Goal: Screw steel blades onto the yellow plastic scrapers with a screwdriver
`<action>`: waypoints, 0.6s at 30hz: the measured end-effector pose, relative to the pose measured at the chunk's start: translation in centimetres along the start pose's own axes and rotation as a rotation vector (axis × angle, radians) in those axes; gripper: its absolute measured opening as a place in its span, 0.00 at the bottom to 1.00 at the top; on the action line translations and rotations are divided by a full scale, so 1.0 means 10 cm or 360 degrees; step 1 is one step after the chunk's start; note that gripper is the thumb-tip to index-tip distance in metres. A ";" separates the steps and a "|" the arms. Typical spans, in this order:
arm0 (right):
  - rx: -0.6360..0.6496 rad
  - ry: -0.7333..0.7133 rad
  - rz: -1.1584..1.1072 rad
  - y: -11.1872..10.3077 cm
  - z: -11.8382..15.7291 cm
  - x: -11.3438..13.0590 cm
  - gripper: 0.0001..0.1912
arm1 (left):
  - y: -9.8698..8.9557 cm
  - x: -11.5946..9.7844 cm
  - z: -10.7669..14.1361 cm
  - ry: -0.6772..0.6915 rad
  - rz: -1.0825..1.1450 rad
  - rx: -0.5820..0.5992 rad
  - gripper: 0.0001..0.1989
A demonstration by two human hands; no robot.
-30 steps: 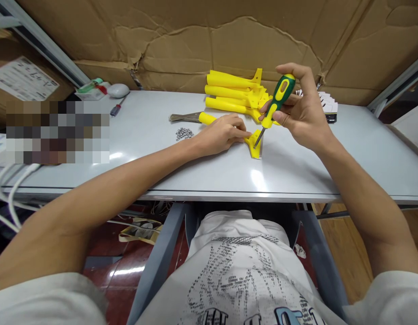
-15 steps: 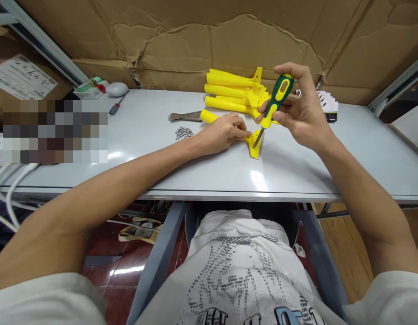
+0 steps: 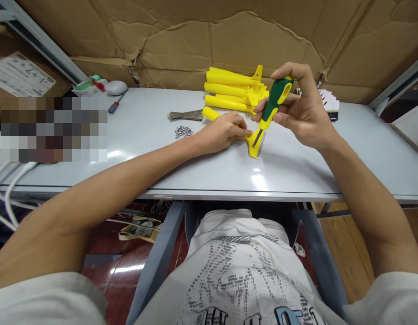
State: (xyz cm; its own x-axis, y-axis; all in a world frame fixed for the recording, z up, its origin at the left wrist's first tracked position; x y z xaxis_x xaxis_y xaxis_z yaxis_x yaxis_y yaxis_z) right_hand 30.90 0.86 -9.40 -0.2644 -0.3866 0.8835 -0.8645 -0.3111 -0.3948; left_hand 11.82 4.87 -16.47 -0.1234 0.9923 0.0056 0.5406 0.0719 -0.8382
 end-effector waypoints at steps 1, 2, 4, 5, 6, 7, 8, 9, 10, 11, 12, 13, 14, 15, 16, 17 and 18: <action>0.0017 -0.0004 -0.0016 0.00 0.00 0.00 0.38 | 0.00 0.00 0.00 -0.0004 -0.0002 0.0006 0.14; 0.0035 -0.0010 -0.0033 0.00 -0.01 0.01 0.39 | 0.01 0.00 0.00 -0.0007 -0.0007 0.0008 0.14; 0.0055 -0.0020 -0.0060 0.01 -0.02 0.01 0.42 | 0.00 -0.01 0.00 -0.0017 -0.0023 0.0010 0.15; 0.0051 -0.0025 -0.0065 0.02 -0.03 0.01 0.43 | 0.01 -0.01 0.00 -0.0021 -0.0033 0.0015 0.15; 0.0034 -0.0033 -0.0067 0.02 -0.03 0.00 0.44 | 0.01 -0.01 0.00 -0.0023 -0.0046 0.0020 0.16; 0.0006 -0.0045 -0.0066 0.02 -0.03 0.00 0.43 | 0.01 -0.02 0.00 -0.0021 -0.0060 0.0022 0.16; -0.0023 -0.0057 -0.0061 0.03 -0.03 0.01 0.42 | 0.01 -0.02 0.01 -0.0017 -0.0073 0.0022 0.16; -0.0052 -0.0067 -0.0054 0.04 -0.02 0.01 0.40 | 0.01 -0.03 0.01 -0.0013 -0.0086 0.0020 0.16; -0.0081 -0.0073 -0.0045 0.05 -0.01 0.02 0.37 | 0.01 -0.03 0.01 -0.0010 -0.0097 0.0017 0.16; -0.0110 -0.0075 -0.0033 0.06 0.00 0.03 0.36 | 0.01 -0.03 0.00 -0.0011 -0.0110 0.0015 0.17; -0.0145 -0.0075 -0.0015 0.08 0.02 0.04 0.34 | 0.02 -0.03 0.00 -0.0015 -0.0124 0.0019 0.17; -0.0186 -0.0069 0.0008 0.09 0.04 0.06 0.33 | 0.02 -0.03 0.00 -0.0025 -0.0138 0.0026 0.17; -0.0234 -0.0061 0.0032 0.10 0.06 0.08 0.32 | 0.03 -0.04 0.00 -0.0037 -0.0154 0.0033 0.18; -0.0278 -0.0051 0.0049 0.12 0.09 0.10 0.31 | 0.03 -0.04 0.00 -0.0049 -0.0170 0.0039 0.19; -0.0313 -0.0039 0.0057 0.13 0.11 0.12 0.29 | 0.03 -0.05 0.00 -0.0060 -0.0188 0.0044 0.19; -0.0336 -0.0030 0.0057 0.14 0.13 0.13 0.28 | 0.03 -0.05 0.00 -0.0071 -0.0208 0.0050 0.19; -0.0358 -0.0029 0.0047 0.15 0.14 0.14 0.27 | 0.03 -0.06 0.00 -0.0080 -0.0228 0.0056 0.18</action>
State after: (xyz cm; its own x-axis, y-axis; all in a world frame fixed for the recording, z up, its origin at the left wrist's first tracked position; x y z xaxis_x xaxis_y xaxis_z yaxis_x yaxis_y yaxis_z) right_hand 29.83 -1.41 -9.09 -0.2853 -0.4088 0.8669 -0.9304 -0.0990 -0.3528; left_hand 12.03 4.29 -16.75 -0.2392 0.9658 0.0997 0.4849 0.2078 -0.8495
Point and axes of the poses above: each hand's wrist, its own z-axis away from the middle knuckle, its own y-axis out of the palm, x = y × z, the point moved 7 cm from there along -z, towards the middle knuckle, and after that the axes turned 15 degrees about y, right-handed, at the moved point
